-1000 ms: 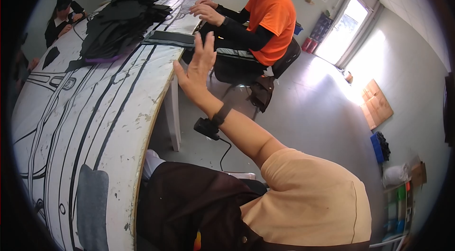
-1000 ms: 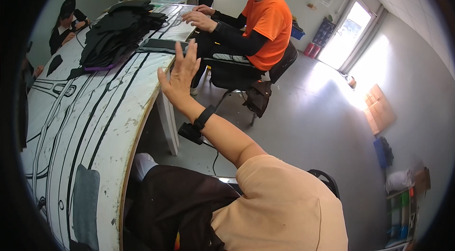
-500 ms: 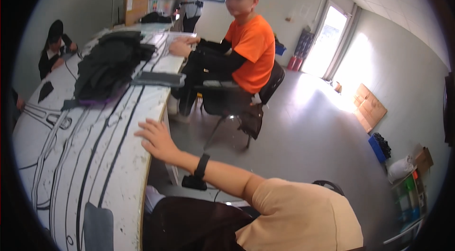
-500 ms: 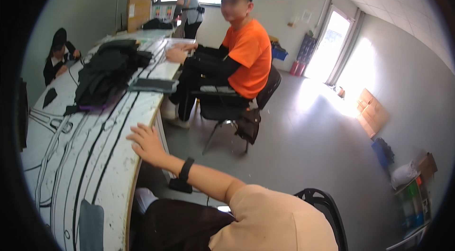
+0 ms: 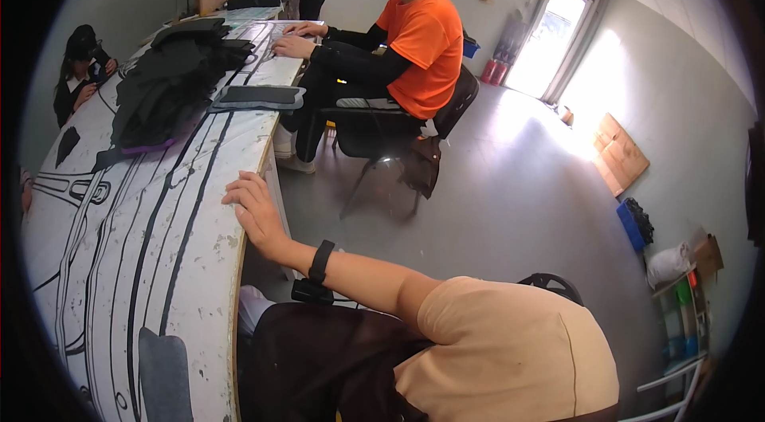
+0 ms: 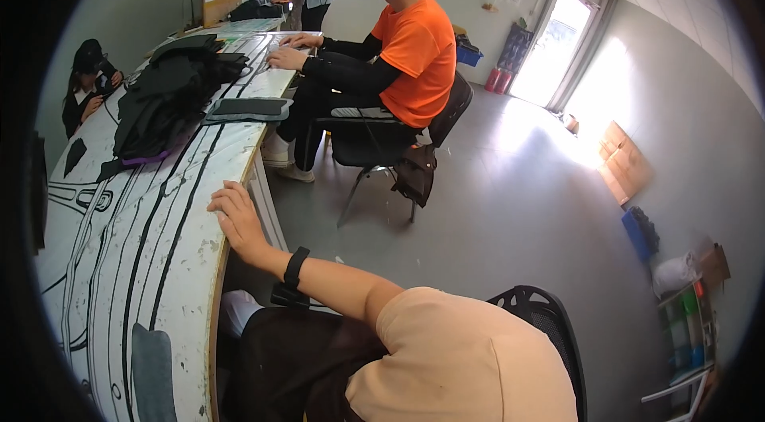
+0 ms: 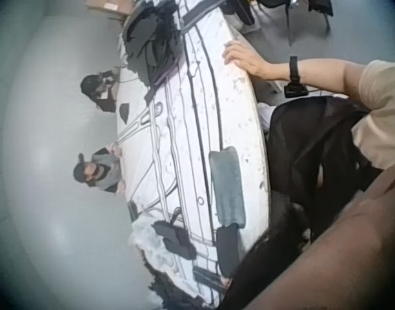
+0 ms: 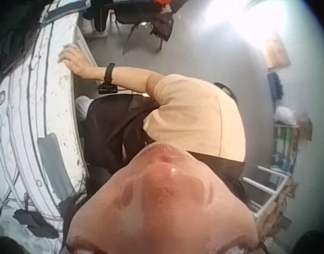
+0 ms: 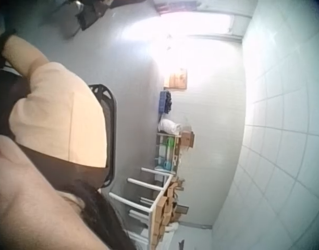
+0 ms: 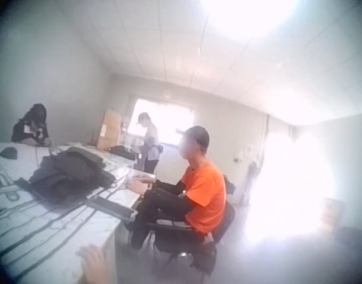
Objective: The recorder is assembling or sorting shoe components at a shared work table in a factory environment.
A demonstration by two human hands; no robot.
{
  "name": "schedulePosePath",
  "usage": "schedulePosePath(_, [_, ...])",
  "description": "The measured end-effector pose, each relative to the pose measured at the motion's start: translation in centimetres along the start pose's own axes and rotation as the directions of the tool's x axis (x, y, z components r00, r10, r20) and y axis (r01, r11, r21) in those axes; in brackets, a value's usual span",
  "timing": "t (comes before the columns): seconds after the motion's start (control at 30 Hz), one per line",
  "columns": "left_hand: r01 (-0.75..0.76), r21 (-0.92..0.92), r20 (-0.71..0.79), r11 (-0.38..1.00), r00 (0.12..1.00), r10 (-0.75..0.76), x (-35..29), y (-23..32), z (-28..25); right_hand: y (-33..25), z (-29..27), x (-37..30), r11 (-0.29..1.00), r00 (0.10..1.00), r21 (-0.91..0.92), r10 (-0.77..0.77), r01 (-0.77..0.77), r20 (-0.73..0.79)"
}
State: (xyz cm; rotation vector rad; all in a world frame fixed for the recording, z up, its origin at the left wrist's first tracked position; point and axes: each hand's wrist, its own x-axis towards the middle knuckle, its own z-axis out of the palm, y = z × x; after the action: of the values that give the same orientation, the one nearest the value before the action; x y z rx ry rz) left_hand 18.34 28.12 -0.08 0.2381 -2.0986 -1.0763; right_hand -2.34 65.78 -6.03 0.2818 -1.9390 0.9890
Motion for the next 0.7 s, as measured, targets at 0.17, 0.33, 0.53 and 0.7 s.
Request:
schedulePosePath(0.17, [-0.002,0.011,0.004,1.0,1.0,0.002,0.06,0.16,-0.05,-0.14,0.01,-0.11,1.0,0.999,-0.004,-0.019,0.019,-0.051])
schedulePosePath(0.33, [-0.001,0.019,0.012,1.0,1.0,0.001,0.11,0.34,0.02,0.13,-0.25,-0.18,0.999,0.999,-0.002,-0.046,0.046,-0.006])
schedulePosePath(0.53, [-0.003,0.022,0.008,1.0,1.0,0.003,0.17,0.5,0.05,0.15,-0.08,-0.25,0.999,0.999,-0.016,-0.037,0.037,-0.021])
schedulePosePath(0.7, [0.0,0.026,0.005,1.0,1.0,0.0,0.13,0.52,-0.08,0.36,0.13,-0.31,0.999,1.0,-0.035,-0.022,0.021,-0.019])
